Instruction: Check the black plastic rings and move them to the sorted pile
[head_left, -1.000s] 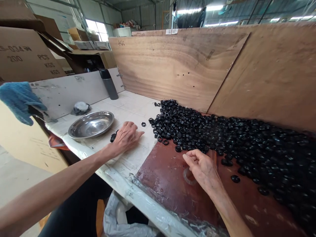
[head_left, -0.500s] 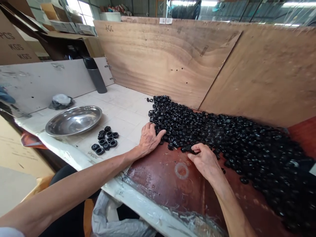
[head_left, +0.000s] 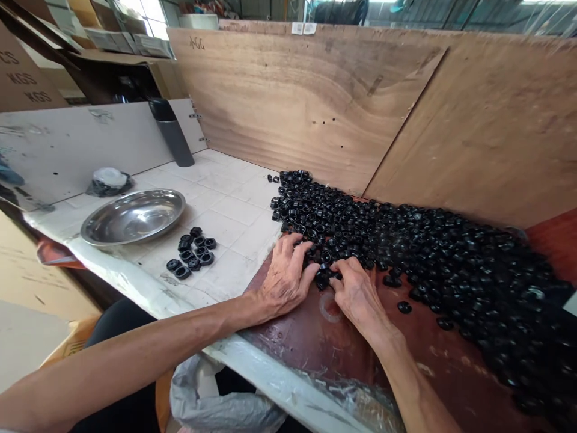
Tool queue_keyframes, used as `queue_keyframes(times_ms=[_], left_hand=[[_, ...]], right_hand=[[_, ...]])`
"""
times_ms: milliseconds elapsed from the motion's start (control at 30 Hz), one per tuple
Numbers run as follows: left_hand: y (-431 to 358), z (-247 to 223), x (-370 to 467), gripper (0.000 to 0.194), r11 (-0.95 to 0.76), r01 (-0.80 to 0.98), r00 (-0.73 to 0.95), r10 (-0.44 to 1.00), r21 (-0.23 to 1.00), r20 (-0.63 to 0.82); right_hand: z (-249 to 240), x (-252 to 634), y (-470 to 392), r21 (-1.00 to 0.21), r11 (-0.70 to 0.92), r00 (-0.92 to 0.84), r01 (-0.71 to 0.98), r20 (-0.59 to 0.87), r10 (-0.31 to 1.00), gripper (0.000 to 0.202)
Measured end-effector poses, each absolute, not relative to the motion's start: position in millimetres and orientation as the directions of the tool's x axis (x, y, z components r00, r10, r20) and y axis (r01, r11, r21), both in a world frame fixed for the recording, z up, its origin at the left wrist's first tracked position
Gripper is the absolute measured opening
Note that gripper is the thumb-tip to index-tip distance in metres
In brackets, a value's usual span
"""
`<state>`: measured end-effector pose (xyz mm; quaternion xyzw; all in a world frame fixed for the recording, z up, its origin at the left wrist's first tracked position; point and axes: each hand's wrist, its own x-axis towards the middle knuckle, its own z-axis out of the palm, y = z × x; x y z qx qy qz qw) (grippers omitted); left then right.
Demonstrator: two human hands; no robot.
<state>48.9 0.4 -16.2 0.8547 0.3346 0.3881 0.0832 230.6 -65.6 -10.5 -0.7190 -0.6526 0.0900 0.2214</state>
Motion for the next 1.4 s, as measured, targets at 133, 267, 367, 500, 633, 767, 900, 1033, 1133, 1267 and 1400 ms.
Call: queue_keyframes(times_ms=[133,267,367,500,633,767,900,1033,1133,1267,1400], left_hand=[[-7.1,-10.5,47.4,0.023,-0.878,0.335,0.681,0.476,0.342,0.556],[4.0,-20.5,54.0,0.025,-0.891,0.369,0.751,0.454,0.265,0.479],[16.2,-26.3,52.9,0.026,-0.877,0.401,0.744,0.481,0.265,0.463],[29.5,-29.6,43.4,0.024,-0.831,0.403,0.693,0.551,0.383,0.466],[31.4,-24.5,35.6,0.021,-0.832,0.35,0.7,0.537,0.429,0.47],[21.7,-12.1,35.4,0.024,-0.854,0.324,0.725,0.501,0.408,0.473],[19.9,-9.9,38.1,0.022,-0.886,0.257,0.817,0.412,0.385,0.403],[23.8,-16.4,38.6,0.015,-0.863,0.225,0.813,0.422,0.452,0.402],[23.3,-16.7,39.1,0.017,-0.817,0.188,0.767,0.469,0.545,0.438],[18.8,-7.6,40.9,0.017,-0.588,0.135,0.703,0.624,0.798,0.341],[15.0,-2.6,42.0,0.025,-0.252,0.0,0.696,0.695,0.968,0.181]], right_hand=[[-3.9,235.7,-67.9,-0.443,-0.089,0.174,0.892,0.156,0.972,0.014],[10.2,238.1,-70.0,-0.537,-0.122,0.257,0.834,0.184,0.949,0.012],[16.3,235.7,-70.2,-0.619,-0.126,0.269,0.775,0.143,0.952,0.014],[15.0,231.8,-69.0,-0.609,-0.131,0.205,0.782,0.053,0.977,0.013],[16.2,229.9,-69.4,-0.632,-0.161,0.231,0.758,0.03,0.972,0.016],[18.6,225.5,-69.7,-0.674,-0.184,0.239,0.715,-0.012,0.971,0.022],[12.6,223.1,-68.6,-0.702,-0.241,0.222,0.67,-0.121,0.968,0.022],[8.1,227.1,-68.0,-0.767,-0.282,0.222,0.576,-0.186,0.957,0.024],[12.7,229.0,-68.2,-0.847,-0.26,0.202,0.464,-0.184,0.962,0.025],[24.1,226.2,-70.6,-0.928,-0.253,0.193,0.273,-0.205,0.96,0.029],[31.6,221.1,-74.0,-0.96,-0.217,0.217,0.174,-0.178,0.96,0.03]])
